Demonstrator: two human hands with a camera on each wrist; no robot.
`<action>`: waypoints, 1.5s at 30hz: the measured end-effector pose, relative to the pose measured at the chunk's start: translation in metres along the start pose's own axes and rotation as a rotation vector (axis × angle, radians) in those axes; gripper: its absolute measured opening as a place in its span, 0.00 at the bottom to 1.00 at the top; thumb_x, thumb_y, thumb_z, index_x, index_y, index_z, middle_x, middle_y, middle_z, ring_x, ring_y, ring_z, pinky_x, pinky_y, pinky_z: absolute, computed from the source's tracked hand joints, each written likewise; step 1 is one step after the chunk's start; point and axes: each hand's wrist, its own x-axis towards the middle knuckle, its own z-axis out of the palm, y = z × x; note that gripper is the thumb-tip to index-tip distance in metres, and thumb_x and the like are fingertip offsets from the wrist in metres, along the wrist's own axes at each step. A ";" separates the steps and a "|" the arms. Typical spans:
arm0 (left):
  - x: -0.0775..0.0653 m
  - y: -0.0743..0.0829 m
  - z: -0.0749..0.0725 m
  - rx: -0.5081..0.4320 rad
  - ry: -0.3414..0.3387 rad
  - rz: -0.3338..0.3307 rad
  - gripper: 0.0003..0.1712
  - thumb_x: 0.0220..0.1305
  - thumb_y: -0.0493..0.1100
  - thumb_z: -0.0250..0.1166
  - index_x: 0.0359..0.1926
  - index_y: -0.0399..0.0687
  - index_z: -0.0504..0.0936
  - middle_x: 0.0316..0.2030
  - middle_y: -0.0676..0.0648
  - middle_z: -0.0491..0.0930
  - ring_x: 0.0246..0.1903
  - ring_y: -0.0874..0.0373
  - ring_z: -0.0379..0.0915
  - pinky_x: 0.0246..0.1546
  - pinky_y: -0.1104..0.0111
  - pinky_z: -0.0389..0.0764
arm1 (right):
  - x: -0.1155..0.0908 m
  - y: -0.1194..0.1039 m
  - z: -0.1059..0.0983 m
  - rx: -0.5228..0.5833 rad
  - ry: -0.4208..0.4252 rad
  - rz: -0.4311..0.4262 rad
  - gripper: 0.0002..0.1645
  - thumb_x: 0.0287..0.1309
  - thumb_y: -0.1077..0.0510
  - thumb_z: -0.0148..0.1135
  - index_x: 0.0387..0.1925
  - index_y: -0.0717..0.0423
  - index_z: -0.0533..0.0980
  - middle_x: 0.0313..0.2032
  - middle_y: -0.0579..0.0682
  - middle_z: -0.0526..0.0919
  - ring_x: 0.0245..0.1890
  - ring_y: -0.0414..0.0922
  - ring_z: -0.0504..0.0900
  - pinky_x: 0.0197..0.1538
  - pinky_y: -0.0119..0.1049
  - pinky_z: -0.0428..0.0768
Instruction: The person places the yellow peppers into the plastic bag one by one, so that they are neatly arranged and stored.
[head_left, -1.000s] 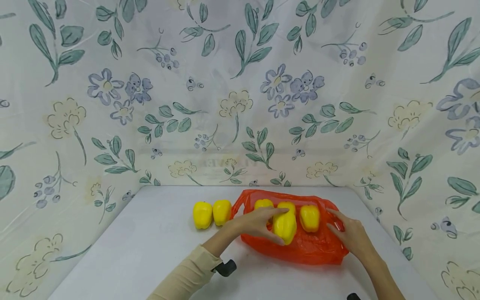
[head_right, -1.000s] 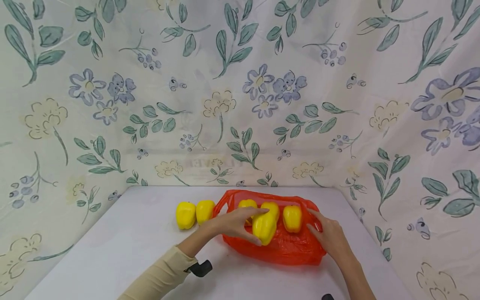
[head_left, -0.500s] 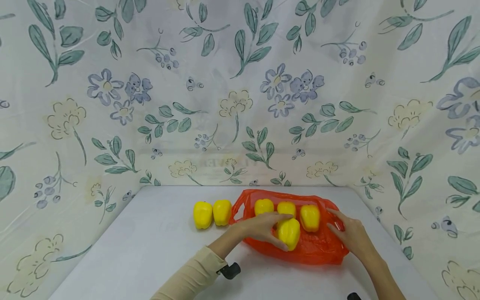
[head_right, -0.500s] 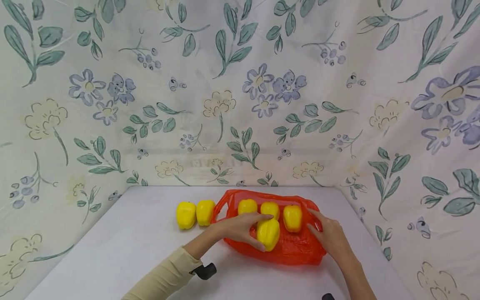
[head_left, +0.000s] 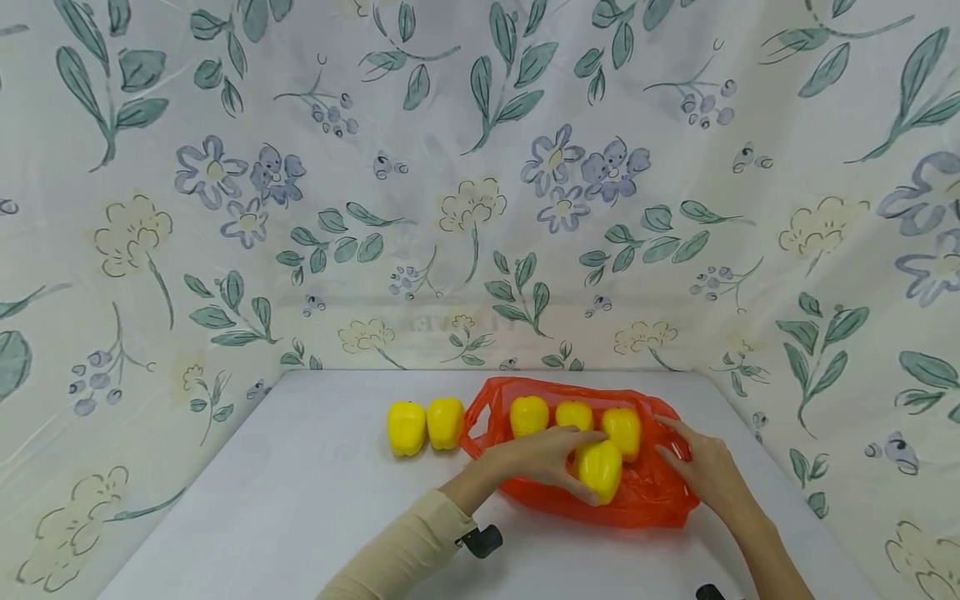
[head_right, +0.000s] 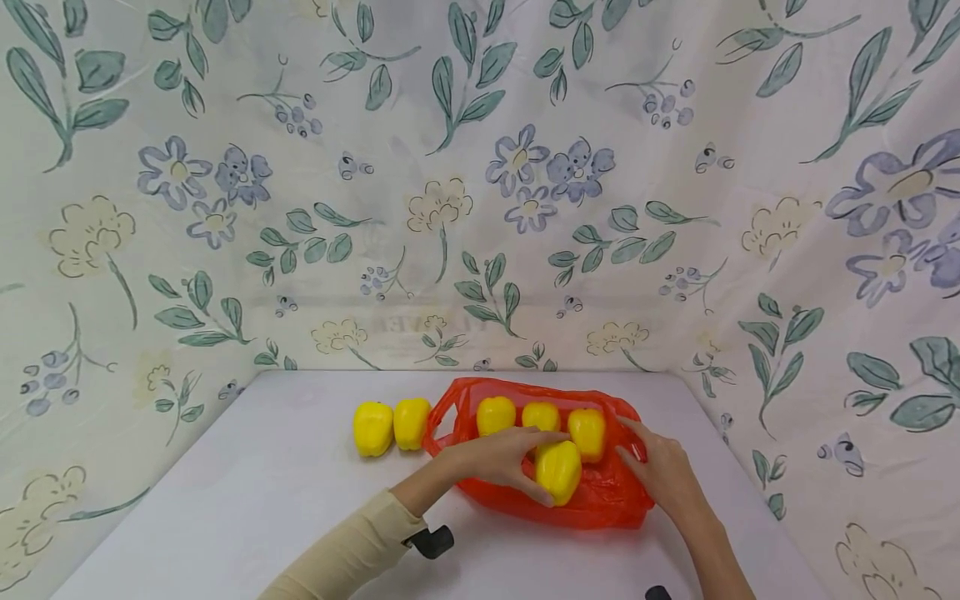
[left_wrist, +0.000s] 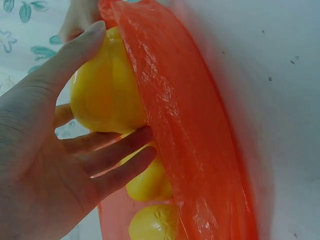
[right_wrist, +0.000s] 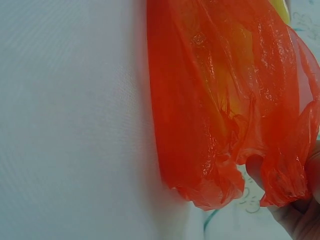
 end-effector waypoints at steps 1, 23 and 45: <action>0.002 0.002 0.000 0.004 0.000 -0.005 0.51 0.51 0.70 0.68 0.73 0.77 0.54 0.69 0.60 0.65 0.65 0.61 0.63 0.64 0.59 0.73 | 0.000 0.000 0.000 -0.001 0.001 -0.002 0.32 0.56 0.60 0.69 0.62 0.55 0.72 0.50 0.67 0.83 0.36 0.52 0.85 0.35 0.39 0.87; 0.030 0.012 0.015 0.002 0.053 -0.024 0.50 0.53 0.70 0.66 0.74 0.77 0.53 0.67 0.59 0.67 0.59 0.65 0.66 0.56 0.67 0.78 | 0.000 0.001 0.000 -0.012 -0.015 0.001 0.31 0.56 0.60 0.69 0.62 0.55 0.72 0.49 0.66 0.83 0.37 0.53 0.85 0.38 0.43 0.87; 0.043 0.018 0.030 0.030 0.041 -0.028 0.48 0.56 0.66 0.67 0.73 0.73 0.54 0.65 0.57 0.69 0.55 0.66 0.69 0.57 0.67 0.78 | 0.001 0.000 0.001 -0.014 -0.017 0.018 0.30 0.56 0.60 0.69 0.61 0.56 0.73 0.48 0.67 0.84 0.37 0.55 0.86 0.35 0.40 0.87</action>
